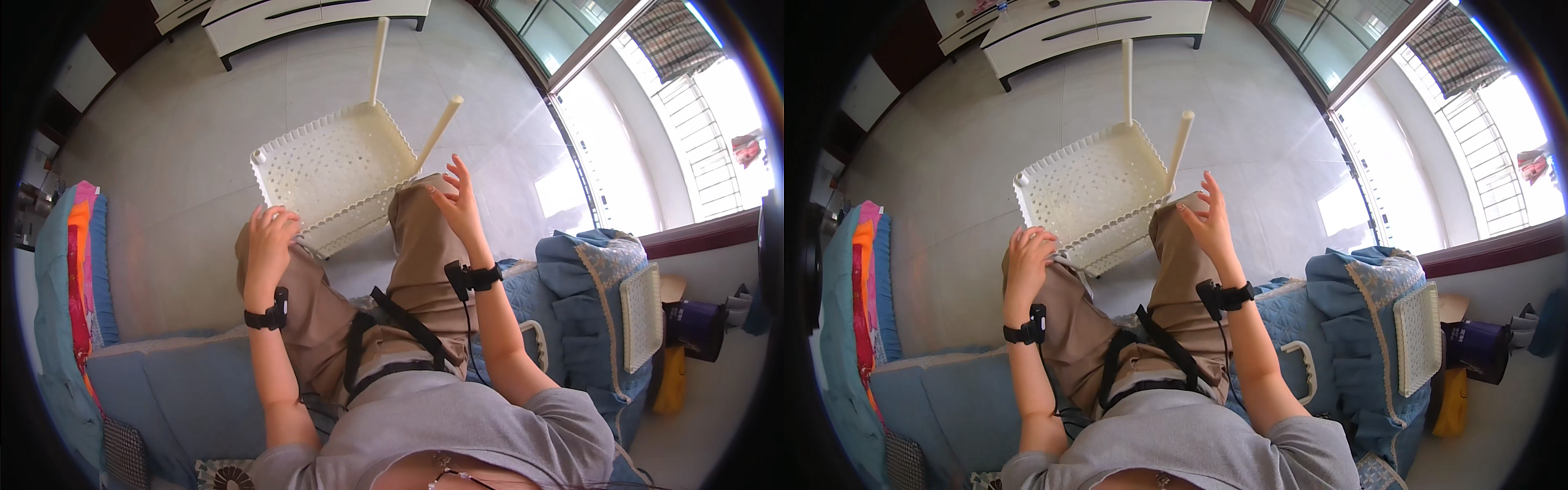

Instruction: Assembling and disassembling a multi-tiered plastic storage shelf.

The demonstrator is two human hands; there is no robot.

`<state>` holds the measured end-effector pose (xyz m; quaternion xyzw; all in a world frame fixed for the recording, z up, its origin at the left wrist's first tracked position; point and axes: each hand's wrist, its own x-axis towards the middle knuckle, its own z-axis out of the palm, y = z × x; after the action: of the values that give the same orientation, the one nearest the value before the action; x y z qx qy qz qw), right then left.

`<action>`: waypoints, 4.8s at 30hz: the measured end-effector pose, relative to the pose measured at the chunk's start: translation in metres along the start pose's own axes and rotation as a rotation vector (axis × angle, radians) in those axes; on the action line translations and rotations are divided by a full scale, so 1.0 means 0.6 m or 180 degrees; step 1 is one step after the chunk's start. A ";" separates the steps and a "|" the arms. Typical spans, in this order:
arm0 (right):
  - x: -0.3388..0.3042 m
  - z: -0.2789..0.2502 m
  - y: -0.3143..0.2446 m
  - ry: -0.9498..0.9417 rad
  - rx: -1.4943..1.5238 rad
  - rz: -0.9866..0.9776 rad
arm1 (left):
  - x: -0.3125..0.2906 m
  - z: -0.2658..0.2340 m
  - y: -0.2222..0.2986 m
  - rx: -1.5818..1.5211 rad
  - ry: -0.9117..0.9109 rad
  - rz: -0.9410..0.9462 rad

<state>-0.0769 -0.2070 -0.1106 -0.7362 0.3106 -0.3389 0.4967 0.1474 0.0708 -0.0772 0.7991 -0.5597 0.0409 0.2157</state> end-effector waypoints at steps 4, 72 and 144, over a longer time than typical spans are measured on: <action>0.002 0.014 -0.035 -0.0638 -0.0455 -0.0663 | 0.010 0.004 -0.030 0.0390 0.0223 -0.0086; -0.057 0.014 -0.191 -0.1814 0.0495 -0.1113 | -0.001 0.152 0.152 -0.0554 0.0591 0.0421; -0.074 0.151 -0.148 -0.1751 0.2285 0.0333 | 0.011 0.191 0.169 -0.1152 0.1847 -0.0306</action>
<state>-0.0185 -0.0969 -0.0603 -0.5633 0.0667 -0.1914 0.8010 0.0370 -0.0082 -0.1485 0.7284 -0.4350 0.1563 0.5058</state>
